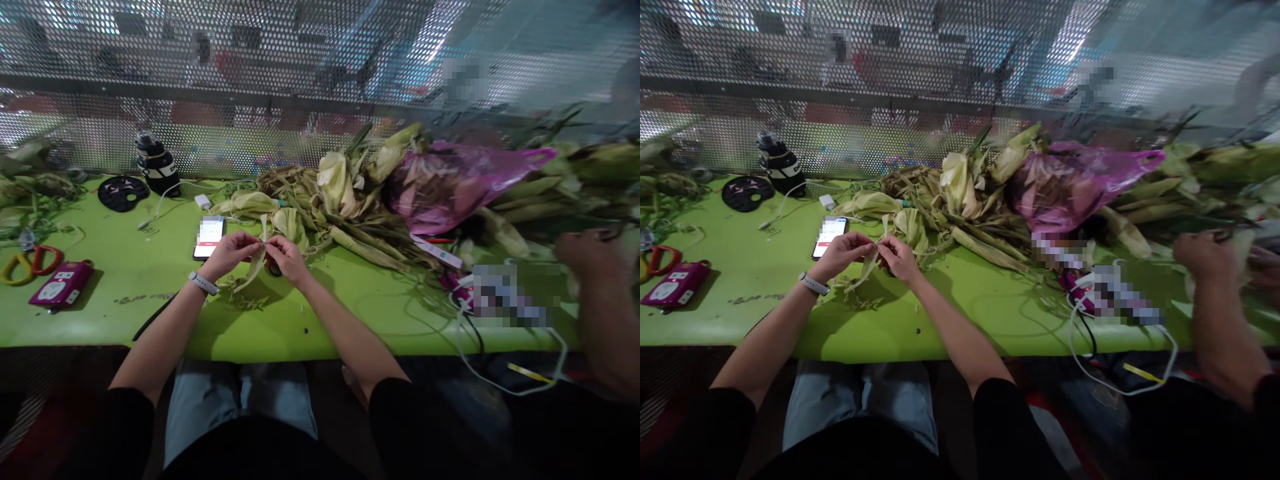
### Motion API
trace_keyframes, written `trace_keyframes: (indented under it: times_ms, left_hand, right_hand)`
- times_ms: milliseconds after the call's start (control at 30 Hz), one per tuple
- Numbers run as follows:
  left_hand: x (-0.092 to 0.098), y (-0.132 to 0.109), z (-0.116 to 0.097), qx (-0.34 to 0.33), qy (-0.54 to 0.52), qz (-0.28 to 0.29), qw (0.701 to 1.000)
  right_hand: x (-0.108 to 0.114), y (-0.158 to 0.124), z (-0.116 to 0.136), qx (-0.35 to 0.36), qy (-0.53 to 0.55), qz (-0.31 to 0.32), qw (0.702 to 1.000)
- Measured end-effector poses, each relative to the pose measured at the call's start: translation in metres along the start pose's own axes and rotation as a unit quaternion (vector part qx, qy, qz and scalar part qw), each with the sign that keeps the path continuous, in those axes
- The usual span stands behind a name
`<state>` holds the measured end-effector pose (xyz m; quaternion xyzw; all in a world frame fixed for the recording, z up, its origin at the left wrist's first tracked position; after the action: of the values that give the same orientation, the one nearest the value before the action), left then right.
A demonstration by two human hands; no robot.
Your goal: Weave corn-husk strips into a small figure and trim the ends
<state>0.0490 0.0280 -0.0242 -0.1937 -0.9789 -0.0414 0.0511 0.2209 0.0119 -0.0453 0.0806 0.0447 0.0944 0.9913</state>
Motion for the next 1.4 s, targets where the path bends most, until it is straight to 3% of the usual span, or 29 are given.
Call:
trace_keyframes:
  times_ms: [533,900,1100,1233,1400]
  left_hand:
    - [-0.001,-0.001,-0.002,0.016,-0.025,0.002,1.0]
    - [0.0,-0.001,-0.002,0.028,-0.04,0.002,0.999]
    - [0.002,0.002,0.004,0.012,-0.03,0.009,0.999]
    - [0.002,0.003,0.008,0.027,-0.011,0.012,0.999]
    - [0.002,0.004,0.012,0.03,-0.001,0.011,0.999]
  right_hand:
    - [0.002,0.001,-0.004,0.013,-0.029,-0.011,0.999]
    - [0.005,0.001,-0.007,0.069,-0.086,-0.021,0.994]
    - [0.005,-0.001,-0.004,0.155,-0.175,-0.006,0.972]
    - [0.006,-0.002,-0.004,0.216,-0.259,-0.021,0.941]
    - [0.006,0.0,-0.006,0.234,-0.307,-0.017,0.922]
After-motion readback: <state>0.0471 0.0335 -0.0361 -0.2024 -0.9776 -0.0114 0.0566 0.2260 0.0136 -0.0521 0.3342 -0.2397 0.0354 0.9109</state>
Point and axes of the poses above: each hand's wrist, its own y-axis towards the middle knuckle, its own x-axis out of the back of the hand, z = x × y, the point moved 1 cm from there along y, towards the middle knuckle, and after that the axes turned 2 degrees about y, right-handed, at the moved point
